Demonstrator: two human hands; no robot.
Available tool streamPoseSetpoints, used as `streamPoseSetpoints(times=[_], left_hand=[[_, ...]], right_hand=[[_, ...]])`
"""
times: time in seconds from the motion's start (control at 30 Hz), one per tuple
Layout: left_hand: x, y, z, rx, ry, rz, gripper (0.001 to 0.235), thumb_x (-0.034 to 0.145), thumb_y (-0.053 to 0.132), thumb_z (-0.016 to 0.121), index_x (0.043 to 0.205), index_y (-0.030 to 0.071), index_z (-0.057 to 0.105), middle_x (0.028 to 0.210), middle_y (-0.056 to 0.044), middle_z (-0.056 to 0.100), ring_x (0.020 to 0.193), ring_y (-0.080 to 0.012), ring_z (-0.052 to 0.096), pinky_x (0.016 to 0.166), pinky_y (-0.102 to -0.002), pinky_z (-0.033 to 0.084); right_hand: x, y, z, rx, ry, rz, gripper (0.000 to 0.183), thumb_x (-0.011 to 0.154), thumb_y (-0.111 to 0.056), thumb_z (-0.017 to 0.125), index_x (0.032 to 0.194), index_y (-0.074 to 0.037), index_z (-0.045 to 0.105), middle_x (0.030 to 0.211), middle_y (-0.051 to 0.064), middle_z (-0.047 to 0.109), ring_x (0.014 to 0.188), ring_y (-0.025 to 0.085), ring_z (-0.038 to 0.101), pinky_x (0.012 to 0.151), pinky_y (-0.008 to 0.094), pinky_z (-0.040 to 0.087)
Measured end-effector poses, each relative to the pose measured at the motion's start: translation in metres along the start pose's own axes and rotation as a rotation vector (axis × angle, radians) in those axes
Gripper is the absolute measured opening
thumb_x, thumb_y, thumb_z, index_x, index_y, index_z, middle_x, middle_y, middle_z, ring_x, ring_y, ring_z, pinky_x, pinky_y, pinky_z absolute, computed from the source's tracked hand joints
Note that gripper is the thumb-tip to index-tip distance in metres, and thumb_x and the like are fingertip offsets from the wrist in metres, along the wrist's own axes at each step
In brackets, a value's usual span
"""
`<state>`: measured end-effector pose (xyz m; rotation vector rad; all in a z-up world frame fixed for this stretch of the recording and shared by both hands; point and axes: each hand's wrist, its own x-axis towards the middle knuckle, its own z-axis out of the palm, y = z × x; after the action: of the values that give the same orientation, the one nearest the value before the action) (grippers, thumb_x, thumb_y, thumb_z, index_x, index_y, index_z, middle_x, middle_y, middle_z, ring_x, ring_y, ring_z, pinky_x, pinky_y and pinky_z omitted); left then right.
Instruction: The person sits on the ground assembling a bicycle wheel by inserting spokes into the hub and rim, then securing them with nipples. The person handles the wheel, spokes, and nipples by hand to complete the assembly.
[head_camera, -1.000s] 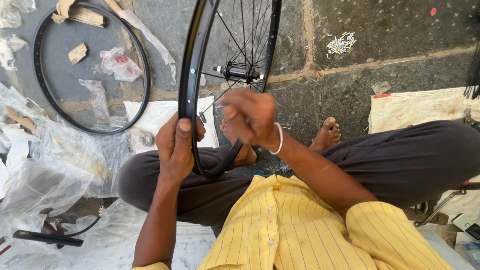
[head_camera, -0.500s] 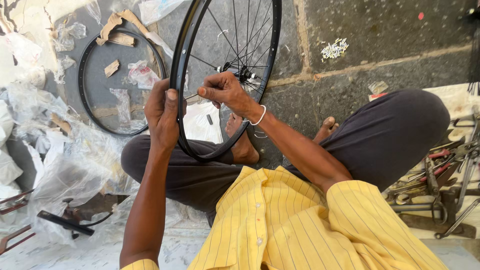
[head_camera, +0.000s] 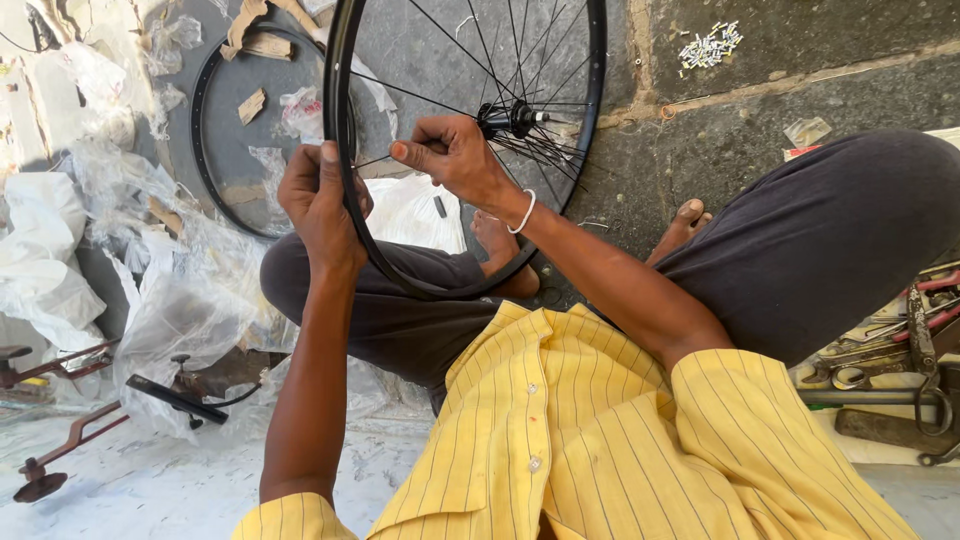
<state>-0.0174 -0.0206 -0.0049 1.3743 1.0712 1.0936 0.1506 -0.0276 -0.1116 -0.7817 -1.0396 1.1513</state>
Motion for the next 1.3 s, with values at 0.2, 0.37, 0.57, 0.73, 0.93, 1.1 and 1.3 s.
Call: streamPoseSetpoints(times=[0.2,0.37,0.57,0.73,0.93,1.1,1.3], left_hand=[[-0.008,0.029,0.021,0.262,-0.021,0.138,0.033,0.111,0.029,0.066,0.089,0.006,0.055,0.07,0.001,0.052,0.055,-0.0074,0.049,0.048,-0.025,0.038],[0.003,0.028,0.023,0.175,-0.041,-0.005,0.032,0.106,0.032,0.068,0.088,0.008,0.055,0.068,0.003,0.05,0.053,-0.0051,0.047,0.046,-0.023,0.037],[0.002,0.026,0.013,0.148,-0.025,-0.072,0.033,0.106,0.034,0.068,0.089,0.007,0.059,0.068,0.0,0.054,0.054,-0.0069,0.049,0.047,-0.023,0.037],[0.004,0.03,0.011,0.072,-0.06,-0.169,0.034,0.105,0.037,0.068,0.092,0.006,0.061,0.071,-0.002,0.056,0.058,-0.0091,0.051,0.051,-0.023,0.038],[0.008,0.033,0.006,-0.085,-0.09,-0.296,0.034,0.106,0.038,0.067,0.097,0.006,0.06,0.077,-0.005,0.059,0.061,-0.0114,0.053,0.054,-0.025,0.04],[0.006,0.034,0.007,-0.057,-0.091,-0.277,0.035,0.105,0.04,0.066,0.098,0.007,0.062,0.074,-0.003,0.058,0.06,-0.0103,0.052,0.054,-0.025,0.04],[0.005,0.033,0.008,-0.039,-0.103,-0.234,0.035,0.105,0.041,0.067,0.096,0.007,0.063,0.073,-0.003,0.058,0.06,-0.0099,0.053,0.054,-0.025,0.04]], right_hand=[[0.005,-0.01,-0.009,0.235,-0.068,-0.065,0.049,0.095,-0.05,0.073,0.075,-0.007,0.064,0.06,-0.005,0.052,0.054,0.005,0.055,0.05,0.023,0.049],[0.009,0.0,-0.007,0.234,-0.043,-0.052,0.048,0.096,-0.05,0.074,0.076,-0.007,0.065,0.062,-0.004,0.054,0.057,0.005,0.056,0.051,0.022,0.05],[0.005,0.003,-0.002,0.135,0.008,-0.031,0.045,0.094,-0.048,0.074,0.076,-0.008,0.066,0.058,-0.005,0.052,0.051,0.004,0.051,0.045,0.021,0.045],[0.004,-0.001,0.003,0.079,0.06,-0.034,0.044,0.094,-0.045,0.077,0.075,-0.008,0.063,0.056,-0.006,0.046,0.05,0.003,0.039,0.045,0.023,0.028],[0.003,0.003,0.003,0.057,0.082,-0.031,0.046,0.092,-0.045,0.08,0.071,-0.009,0.061,0.054,-0.008,0.043,0.05,0.003,0.036,0.046,0.024,0.026],[0.004,0.008,0.006,0.038,0.104,-0.061,0.045,0.091,-0.044,0.08,0.071,-0.009,0.062,0.055,-0.008,0.043,0.05,0.003,0.035,0.047,0.025,0.025],[0.004,0.005,0.007,0.062,0.09,-0.032,0.044,0.091,-0.045,0.079,0.071,-0.01,0.062,0.053,-0.007,0.045,0.048,0.003,0.039,0.045,0.023,0.029]])
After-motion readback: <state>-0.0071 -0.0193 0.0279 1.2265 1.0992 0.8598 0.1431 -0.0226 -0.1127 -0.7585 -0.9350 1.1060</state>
